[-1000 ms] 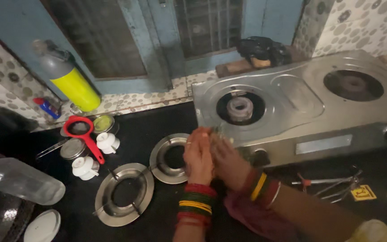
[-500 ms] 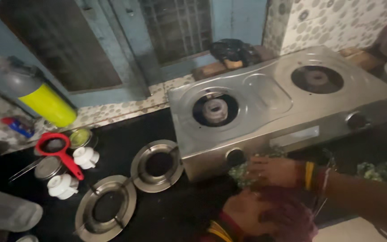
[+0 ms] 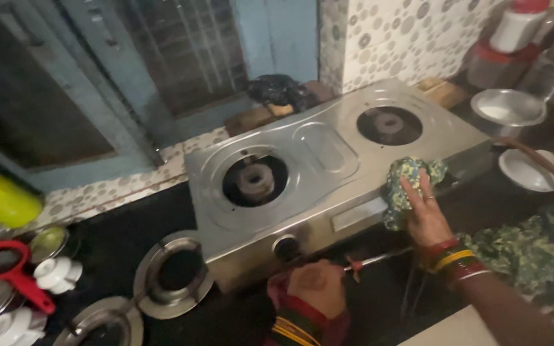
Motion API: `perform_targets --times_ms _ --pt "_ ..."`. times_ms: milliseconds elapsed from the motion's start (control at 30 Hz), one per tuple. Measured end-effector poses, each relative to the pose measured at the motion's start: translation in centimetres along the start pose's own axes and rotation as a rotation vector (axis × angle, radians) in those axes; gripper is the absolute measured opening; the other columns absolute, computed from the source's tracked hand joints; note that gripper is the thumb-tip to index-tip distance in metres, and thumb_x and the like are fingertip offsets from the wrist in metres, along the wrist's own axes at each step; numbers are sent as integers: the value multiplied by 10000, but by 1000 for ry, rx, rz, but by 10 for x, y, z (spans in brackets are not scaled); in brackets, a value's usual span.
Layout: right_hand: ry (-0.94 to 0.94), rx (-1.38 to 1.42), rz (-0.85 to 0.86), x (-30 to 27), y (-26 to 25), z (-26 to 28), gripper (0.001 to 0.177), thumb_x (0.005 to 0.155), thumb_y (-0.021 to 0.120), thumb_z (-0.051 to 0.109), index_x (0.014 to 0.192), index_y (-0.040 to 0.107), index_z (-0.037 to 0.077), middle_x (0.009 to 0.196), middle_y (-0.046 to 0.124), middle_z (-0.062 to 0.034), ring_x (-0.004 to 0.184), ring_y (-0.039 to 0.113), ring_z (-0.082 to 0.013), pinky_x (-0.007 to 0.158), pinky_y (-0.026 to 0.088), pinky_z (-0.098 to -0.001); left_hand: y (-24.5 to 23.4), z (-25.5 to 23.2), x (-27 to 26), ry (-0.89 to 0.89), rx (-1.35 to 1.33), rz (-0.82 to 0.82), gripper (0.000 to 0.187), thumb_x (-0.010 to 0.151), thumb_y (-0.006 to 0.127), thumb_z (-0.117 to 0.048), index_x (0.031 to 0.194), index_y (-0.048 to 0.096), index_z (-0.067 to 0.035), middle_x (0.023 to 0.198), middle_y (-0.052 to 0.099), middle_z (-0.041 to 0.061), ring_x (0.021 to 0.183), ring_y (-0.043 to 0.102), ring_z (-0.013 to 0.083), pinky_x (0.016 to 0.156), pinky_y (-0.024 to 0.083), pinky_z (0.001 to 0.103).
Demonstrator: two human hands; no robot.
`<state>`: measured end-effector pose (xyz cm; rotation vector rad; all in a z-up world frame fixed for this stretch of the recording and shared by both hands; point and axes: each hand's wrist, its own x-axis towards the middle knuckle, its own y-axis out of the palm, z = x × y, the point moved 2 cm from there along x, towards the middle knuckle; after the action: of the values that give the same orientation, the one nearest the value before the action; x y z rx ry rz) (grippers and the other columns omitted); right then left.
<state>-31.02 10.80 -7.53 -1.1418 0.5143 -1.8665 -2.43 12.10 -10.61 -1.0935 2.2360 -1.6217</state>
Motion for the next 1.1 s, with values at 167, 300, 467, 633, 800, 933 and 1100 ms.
perform_targets --times_ms 167,300,467,633,800,933,1100 --pt "288 71 -125 -18 24 -18 728 893 635 4 1556 387 170 1604 290 -313 1458 339 -476 1127 379 -463 -9 -8 17 19 -86 53 265 829 703 -353 889 740 -97 919 722 142 872 711 350 772 563 471" --pt "778 391 -69 -29 15 -45 672 912 640 35 1540 456 190 1303 606 -343 1159 586 -518 888 484 -517 -14 -26 40 104 -153 68 305 828 718 -409 934 760 -126 951 730 139 899 712 356 804 559 479" --pt "724 146 -261 -24 10 -90 494 811 619 2 1250 760 180 1003 781 -200 913 768 -316 843 567 -395 -24 -72 82 155 -224 228 399 819 708 -430 1112 763 -166 1102 707 144 1040 654 367 892 519 507" --pt "900 154 -272 -24 -14 -136 481 780 675 -21 1211 747 178 1115 755 -196 1003 736 -333 911 551 -421 5 -89 76 310 -198 240 441 813 711 -417 1176 748 -169 1172 692 135 1091 621 364 918 486 517" --pt "337 -23 -465 -3 -37 -154 601 718 565 -128 1189 777 179 1285 680 -214 1207 647 -368 1018 512 -427 28 -88 89 322 -182 231 491 808 715 -403 1240 733 -171 1241 676 127 1143 587 362 944 453 528" --pt "326 -111 -485 16 -44 -174 616 697 573 -117 1203 780 167 1289 670 -219 1186 635 -383 994 511 -416 37 -82 103 287 -223 246 535 803 718 -393 1292 721 -174 1297 663 120 1184 560 360 965 426 536" --pt "425 -25 -574 42 -64 -239 519 806 603 -16 1308 722 38 1213 707 -267 1158 668 -396 1039 502 -418 43 -78 109 247 -337 246 500 850 664 -372 1311 721 -187 1301 684 90 1219 577 335 1023 453 484"
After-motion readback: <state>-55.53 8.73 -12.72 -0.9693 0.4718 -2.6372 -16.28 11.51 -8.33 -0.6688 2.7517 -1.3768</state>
